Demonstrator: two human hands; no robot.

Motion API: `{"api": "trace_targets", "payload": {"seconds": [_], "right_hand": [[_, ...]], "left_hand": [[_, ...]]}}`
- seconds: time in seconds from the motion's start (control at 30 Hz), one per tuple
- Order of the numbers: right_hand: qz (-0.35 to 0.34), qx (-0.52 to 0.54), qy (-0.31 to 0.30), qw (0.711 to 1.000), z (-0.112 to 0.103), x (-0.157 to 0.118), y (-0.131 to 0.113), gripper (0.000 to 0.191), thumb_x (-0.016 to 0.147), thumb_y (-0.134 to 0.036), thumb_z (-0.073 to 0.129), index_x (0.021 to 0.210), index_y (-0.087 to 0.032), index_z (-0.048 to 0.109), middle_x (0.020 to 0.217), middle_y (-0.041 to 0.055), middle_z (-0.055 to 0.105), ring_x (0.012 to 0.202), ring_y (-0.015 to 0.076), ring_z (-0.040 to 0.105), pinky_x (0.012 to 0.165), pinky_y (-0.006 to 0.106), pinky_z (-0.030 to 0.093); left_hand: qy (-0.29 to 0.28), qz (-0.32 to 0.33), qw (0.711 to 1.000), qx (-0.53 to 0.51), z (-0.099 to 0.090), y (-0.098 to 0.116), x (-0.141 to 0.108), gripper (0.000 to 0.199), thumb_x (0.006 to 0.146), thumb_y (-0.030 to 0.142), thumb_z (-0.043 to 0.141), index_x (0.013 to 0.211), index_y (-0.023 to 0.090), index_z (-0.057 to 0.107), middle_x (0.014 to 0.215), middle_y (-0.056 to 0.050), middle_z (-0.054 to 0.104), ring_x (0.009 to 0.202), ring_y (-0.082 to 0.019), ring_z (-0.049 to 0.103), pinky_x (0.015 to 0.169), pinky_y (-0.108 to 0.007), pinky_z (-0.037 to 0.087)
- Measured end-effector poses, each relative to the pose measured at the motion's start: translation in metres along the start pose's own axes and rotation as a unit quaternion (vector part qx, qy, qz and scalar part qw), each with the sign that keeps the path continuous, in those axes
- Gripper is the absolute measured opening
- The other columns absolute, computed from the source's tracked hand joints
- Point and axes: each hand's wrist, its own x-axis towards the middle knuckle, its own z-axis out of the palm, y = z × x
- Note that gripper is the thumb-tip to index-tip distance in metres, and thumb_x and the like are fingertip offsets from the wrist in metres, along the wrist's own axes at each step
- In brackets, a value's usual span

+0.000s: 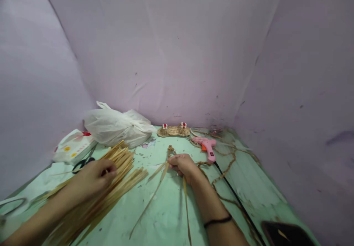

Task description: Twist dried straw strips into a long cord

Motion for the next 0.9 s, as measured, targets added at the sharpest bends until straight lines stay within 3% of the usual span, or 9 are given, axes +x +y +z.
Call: {"api": "trace_targets", "payload": {"seconds": [0.1, 0.13, 0.23, 0.3, 0.37, 0.47, 0.63, 0.77, 0.9], "right_hand": [[0.001, 0.003, 0.002, 1.000, -0.001, -0.001, -0.001, 0.009, 0.062, -0.017, 0.056, 0.057, -0.011, 0.053, 0.043, -0.0032, 0.046, 0.031, 0.0004, 0.019, 0.033, 0.018, 0.008], [-0.001, 0.002, 0.001, 1.000, -0.001, -0.001, -0.001, 0.009, 0.062, -0.017, 0.056, 0.057, -0.011, 0.053, 0.043, -0.0035, 0.045, 0.031, 0.0004, 0.019, 0.033, 0.018, 0.008], [0.002, 0.009, -0.009, 1.000, -0.001, -0.001, -0.002, 0.009, 0.063, -0.017, 0.055, 0.057, -0.011, 0.052, 0.042, -0.0038, 0.045, 0.030, 0.0006, 0.018, 0.033, 0.018, 0.007], [0.007, 0.013, -0.007, 1.000, -0.002, -0.001, -0.002, 0.006, 0.062, -0.016, 0.055, 0.058, -0.011, 0.052, 0.044, -0.0032, 0.048, 0.030, 0.0009, 0.019, 0.033, 0.018, 0.007], [0.005, 0.009, -0.003, 1.000, -0.003, -0.001, -0.002, 0.005, 0.061, -0.015, 0.055, 0.059, -0.011, 0.053, 0.046, -0.0025, 0.050, 0.031, 0.0011, 0.021, 0.033, 0.018, 0.008], [-0.007, 0.003, -0.015, 1.000, -0.004, -0.001, -0.002, 0.005, 0.061, -0.015, 0.055, 0.059, -0.011, 0.054, 0.047, -0.0022, 0.050, 0.032, 0.0011, 0.023, 0.033, 0.018, 0.009], [0.006, 0.008, -0.011, 1.000, -0.003, -0.004, -0.004, 0.004, 0.061, -0.014, 0.053, 0.058, -0.012, 0.052, 0.045, -0.0037, 0.049, 0.030, 0.0009, 0.021, 0.033, 0.018, 0.008], [0.001, -0.024, 0.002, 1.000, 0.000, -0.006, -0.007, 0.007, 0.062, -0.014, 0.052, 0.056, -0.011, 0.054, 0.042, -0.0042, 0.048, 0.029, 0.0012, 0.021, 0.033, 0.019, 0.009], [-0.001, -0.042, 0.014, 0.999, 0.000, -0.007, -0.007, 0.007, 0.063, -0.013, 0.052, 0.056, -0.012, 0.055, 0.041, -0.0052, 0.048, 0.028, 0.0015, 0.021, 0.033, 0.020, 0.010]], "left_hand": [[-0.136, 0.056, 0.979, -0.141, 0.019, 0.015, -0.007, 0.009, 0.064, 0.021, 0.043, 0.057, 0.017, 0.046, 0.057, 0.001, 0.048, 0.058, -0.013, 0.044, 0.052, -0.022, 0.028], [-0.142, 0.044, 0.977, -0.155, 0.026, 0.014, -0.007, 0.011, 0.066, 0.022, 0.041, 0.055, 0.018, 0.043, 0.055, 0.001, 0.045, 0.057, -0.013, 0.043, 0.052, -0.022, 0.028], [-0.045, 0.051, 0.988, -0.140, 0.036, -0.001, 0.000, 0.015, 0.071, 0.024, 0.037, 0.058, 0.018, 0.042, 0.062, -0.001, 0.048, 0.063, -0.014, 0.046, 0.057, -0.022, 0.031], [0.028, 0.028, 0.997, -0.068, 0.032, -0.013, 0.007, 0.016, 0.073, 0.023, 0.036, 0.058, 0.018, 0.043, 0.063, -0.002, 0.051, 0.064, -0.015, 0.047, 0.058, -0.023, 0.030], [0.060, 0.005, 0.998, -0.008, 0.025, -0.014, 0.012, 0.016, 0.072, 0.021, 0.037, 0.059, 0.017, 0.045, 0.062, -0.002, 0.053, 0.063, -0.015, 0.048, 0.057, -0.023, 0.029], [0.012, 0.042, 0.999, 0.011, 0.021, 0.011, 0.017, 0.015, 0.070, 0.019, 0.040, 0.060, 0.017, 0.052, 0.063, -0.003, 0.057, 0.064, -0.015, 0.052, 0.056, -0.022, 0.029], [-0.059, 0.084, 0.989, 0.105, 0.037, 0.060, 0.035, 0.017, 0.061, 0.016, 0.046, 0.064, 0.017, 0.062, 0.071, -0.007, 0.064, 0.067, -0.019, 0.056, 0.052, -0.024, 0.028], [-0.091, 0.112, 0.988, 0.056, 0.051, 0.065, 0.054, 0.018, 0.063, 0.023, 0.048, 0.067, 0.019, 0.065, 0.069, -0.006, 0.065, 0.065, -0.019, 0.057, 0.052, -0.024, 0.030], [-0.053, 0.114, 0.992, 0.032, 0.061, 0.073, 0.062, 0.027, 0.068, 0.038, 0.047, 0.064, 0.018, 0.065, 0.063, -0.007, 0.062, 0.061, -0.018, 0.054, 0.052, -0.025, 0.029]]}}
